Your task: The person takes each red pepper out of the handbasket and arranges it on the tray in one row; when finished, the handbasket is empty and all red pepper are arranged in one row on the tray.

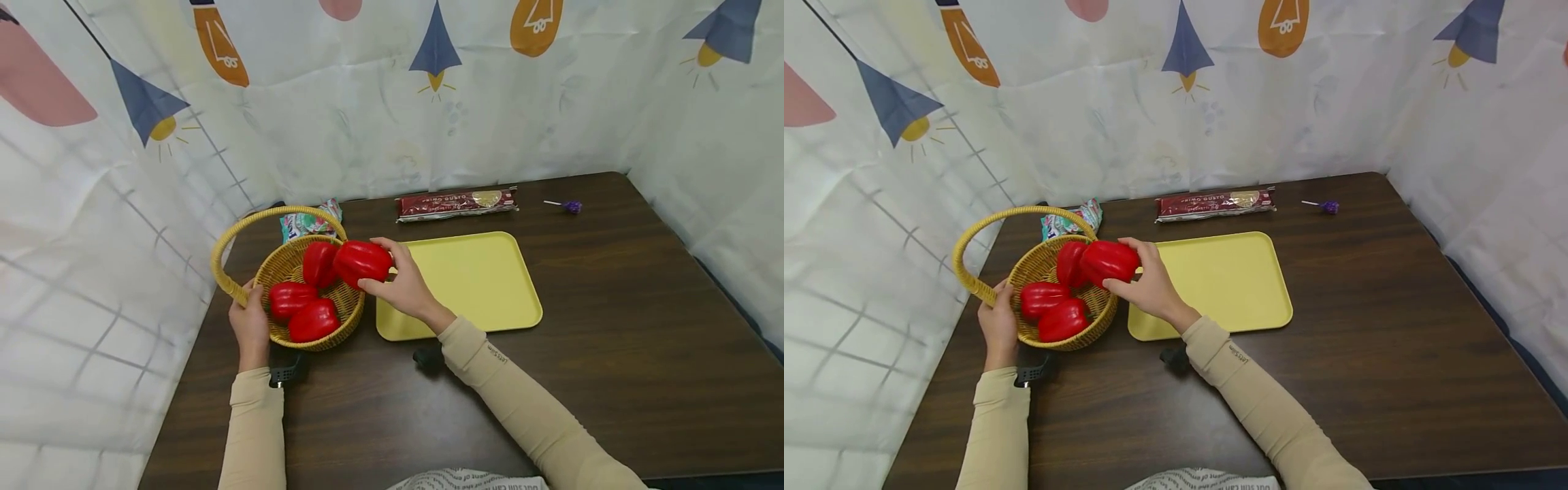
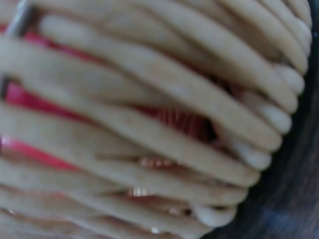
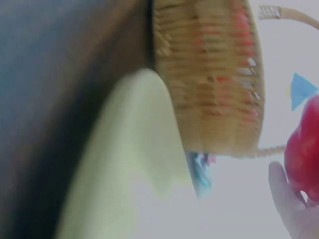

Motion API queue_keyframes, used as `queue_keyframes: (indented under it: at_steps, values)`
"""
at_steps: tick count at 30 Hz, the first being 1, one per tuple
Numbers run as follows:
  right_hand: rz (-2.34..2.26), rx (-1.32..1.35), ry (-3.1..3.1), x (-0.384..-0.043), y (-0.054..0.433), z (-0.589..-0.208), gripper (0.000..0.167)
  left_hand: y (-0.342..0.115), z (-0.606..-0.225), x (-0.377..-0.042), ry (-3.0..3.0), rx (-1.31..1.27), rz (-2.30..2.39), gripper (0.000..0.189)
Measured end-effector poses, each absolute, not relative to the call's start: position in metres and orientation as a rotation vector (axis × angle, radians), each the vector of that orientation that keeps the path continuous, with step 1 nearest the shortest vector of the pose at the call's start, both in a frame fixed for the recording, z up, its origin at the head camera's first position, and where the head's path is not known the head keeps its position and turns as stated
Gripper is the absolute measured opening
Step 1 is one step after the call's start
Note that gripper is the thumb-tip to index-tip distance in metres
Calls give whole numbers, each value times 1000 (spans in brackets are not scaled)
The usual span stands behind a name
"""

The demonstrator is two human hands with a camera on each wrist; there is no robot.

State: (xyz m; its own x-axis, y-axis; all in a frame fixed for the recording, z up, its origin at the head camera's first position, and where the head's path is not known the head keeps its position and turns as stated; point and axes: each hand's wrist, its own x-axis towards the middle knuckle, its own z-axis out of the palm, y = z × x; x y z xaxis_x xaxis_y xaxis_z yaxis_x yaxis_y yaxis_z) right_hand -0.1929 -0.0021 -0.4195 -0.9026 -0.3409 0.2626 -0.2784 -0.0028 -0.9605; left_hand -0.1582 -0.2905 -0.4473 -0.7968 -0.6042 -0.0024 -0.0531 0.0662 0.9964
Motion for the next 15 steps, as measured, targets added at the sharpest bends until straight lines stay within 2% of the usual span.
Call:
queue_keyframes:
  at_steps: [15]
  values:
    - [-2024, -643, 2202, -213, 34, -413, 66, -293, -450, -157, -1951, 658, -1769, 49]
